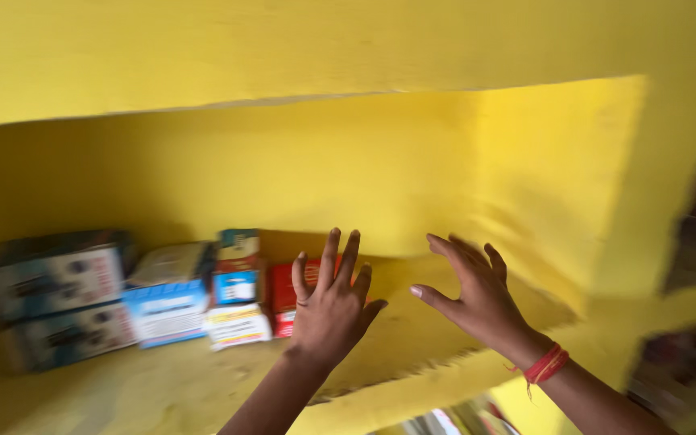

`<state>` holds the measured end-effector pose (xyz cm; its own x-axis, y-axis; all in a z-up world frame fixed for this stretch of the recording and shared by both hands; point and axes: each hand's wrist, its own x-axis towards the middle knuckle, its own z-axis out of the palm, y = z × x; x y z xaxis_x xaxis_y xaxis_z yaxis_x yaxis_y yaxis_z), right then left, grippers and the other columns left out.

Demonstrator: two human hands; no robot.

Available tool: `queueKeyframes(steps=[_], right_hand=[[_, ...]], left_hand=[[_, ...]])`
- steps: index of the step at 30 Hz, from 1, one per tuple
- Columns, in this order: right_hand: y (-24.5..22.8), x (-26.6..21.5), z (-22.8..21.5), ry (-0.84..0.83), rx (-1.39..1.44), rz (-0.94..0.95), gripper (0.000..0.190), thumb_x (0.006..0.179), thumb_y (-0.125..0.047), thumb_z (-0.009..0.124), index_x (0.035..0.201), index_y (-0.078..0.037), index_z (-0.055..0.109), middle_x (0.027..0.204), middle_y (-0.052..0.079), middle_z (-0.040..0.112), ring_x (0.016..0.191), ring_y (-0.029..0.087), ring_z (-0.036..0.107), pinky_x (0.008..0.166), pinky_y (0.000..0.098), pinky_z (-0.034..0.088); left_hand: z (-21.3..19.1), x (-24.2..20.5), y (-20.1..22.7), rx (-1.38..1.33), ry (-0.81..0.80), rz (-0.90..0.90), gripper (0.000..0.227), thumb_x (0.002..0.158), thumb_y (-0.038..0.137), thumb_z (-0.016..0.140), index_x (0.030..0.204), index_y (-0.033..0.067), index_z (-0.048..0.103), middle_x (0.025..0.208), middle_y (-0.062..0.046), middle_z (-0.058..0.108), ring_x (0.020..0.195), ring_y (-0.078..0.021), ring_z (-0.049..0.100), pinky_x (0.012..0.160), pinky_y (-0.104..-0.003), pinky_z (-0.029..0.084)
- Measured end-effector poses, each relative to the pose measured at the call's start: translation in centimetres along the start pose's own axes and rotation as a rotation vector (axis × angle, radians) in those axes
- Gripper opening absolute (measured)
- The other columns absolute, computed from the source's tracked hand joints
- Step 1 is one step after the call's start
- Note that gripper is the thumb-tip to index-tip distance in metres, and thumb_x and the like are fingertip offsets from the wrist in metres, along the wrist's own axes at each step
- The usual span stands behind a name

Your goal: The person wipes several small boxes and plastic-wrapped mechanical parts with a dark cloth, then places them on a yellow shelf. The person handles items one at a time, wiping each before stacking them on the shelf.

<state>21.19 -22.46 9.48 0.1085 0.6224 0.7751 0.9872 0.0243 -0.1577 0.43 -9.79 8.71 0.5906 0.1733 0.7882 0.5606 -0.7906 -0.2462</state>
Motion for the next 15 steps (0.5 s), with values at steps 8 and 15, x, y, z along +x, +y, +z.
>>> queueKeyframes(steps=[8, 15], right_hand=[[2.7, -8.9, -9.9, 0.199, -0.331, 0.114, 0.057, 0.085, -0.039, 0.077, 0.132, -0.013, 0.061, 0.131, 0.01, 0.067, 0.143, 0.034, 0.043, 0.114, 0.0551, 0.024], [6.2, -21.0, -14.7, 0.176, -0.54, 0.372, 0.054, 0.084, -0.037, 0.077, 0.131, -0.013, 0.063, 0.126, 0.017, 0.064, 0.134, 0.037, 0.047, 0.108, 0.0556, 0.027]], left_hand=[[1.5, 3.5, 14.4, -0.373, 0.071, 0.173, 0.045, 0.085, 0.042, 0.07, 0.116, 0.009, 0.07, 0.157, -0.018, 0.038, 0.149, -0.0364, 0.023, 0.106, -0.072, 0.016], [4.6, -1.1, 28.5, -0.703, -0.037, 0.303, 0.034, 0.084, 0.034, 0.072, 0.108, 0.0098, 0.071, 0.154, -0.019, 0.042, 0.148, -0.0377, 0.025, 0.108, -0.069, 0.016]])
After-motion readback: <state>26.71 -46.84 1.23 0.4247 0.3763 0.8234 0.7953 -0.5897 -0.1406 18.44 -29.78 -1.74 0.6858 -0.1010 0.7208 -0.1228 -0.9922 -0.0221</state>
